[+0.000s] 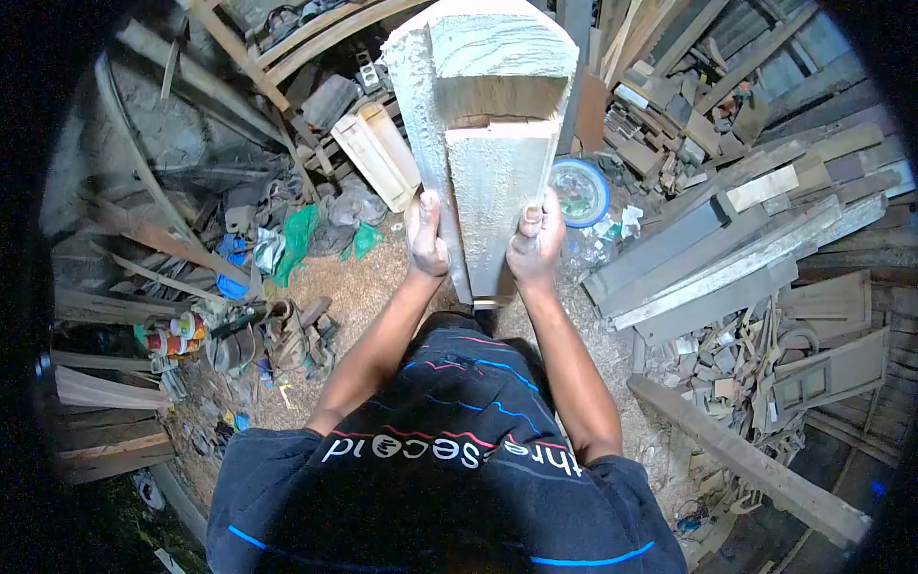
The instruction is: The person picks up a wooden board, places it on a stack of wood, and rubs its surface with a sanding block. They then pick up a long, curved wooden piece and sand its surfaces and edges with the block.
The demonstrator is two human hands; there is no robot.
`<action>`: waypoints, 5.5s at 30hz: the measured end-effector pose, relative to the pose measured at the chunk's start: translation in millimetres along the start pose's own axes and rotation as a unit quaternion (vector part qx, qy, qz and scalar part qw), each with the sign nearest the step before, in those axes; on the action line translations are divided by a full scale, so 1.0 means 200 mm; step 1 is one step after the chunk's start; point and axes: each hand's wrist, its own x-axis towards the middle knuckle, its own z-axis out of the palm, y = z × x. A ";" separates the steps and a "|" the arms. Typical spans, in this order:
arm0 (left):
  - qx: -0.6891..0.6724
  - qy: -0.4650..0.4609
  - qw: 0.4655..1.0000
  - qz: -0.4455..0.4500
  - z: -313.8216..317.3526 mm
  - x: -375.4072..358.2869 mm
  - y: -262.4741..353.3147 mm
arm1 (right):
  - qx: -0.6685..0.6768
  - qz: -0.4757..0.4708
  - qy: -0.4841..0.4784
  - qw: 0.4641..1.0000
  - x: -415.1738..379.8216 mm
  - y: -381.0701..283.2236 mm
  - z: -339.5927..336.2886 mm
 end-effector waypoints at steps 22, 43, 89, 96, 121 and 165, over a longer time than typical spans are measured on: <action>0.075 0.196 0.977 -0.037 0.01 0.90 -1.00 | 0.131 0.098 -0.176 0.971 0.97 1.26 0.44; 0.088 0.345 0.932 -0.066 -1.02 1.16 -3.43 | 0.079 0.039 -0.252 0.964 1.17 3.76 1.74; 0.499 0.362 0.760 0.205 -1.75 0.96 -4.38 | -0.024 0.011 -0.190 0.981 0.91 4.77 2.41; 0.527 0.383 0.732 0.201 -1.78 0.99 -4.36 | -0.036 0.007 -0.188 0.982 0.97 4.68 2.46; 0.634 0.293 0.692 0.181 -1.80 0.93 -4.43 | 0.008 -0.042 -0.227 0.973 1.04 4.67 2.52; 0.702 0.269 0.649 0.115 -1.95 0.81 -4.52 | -0.048 -0.155 -0.186 0.969 0.91 4.60 2.50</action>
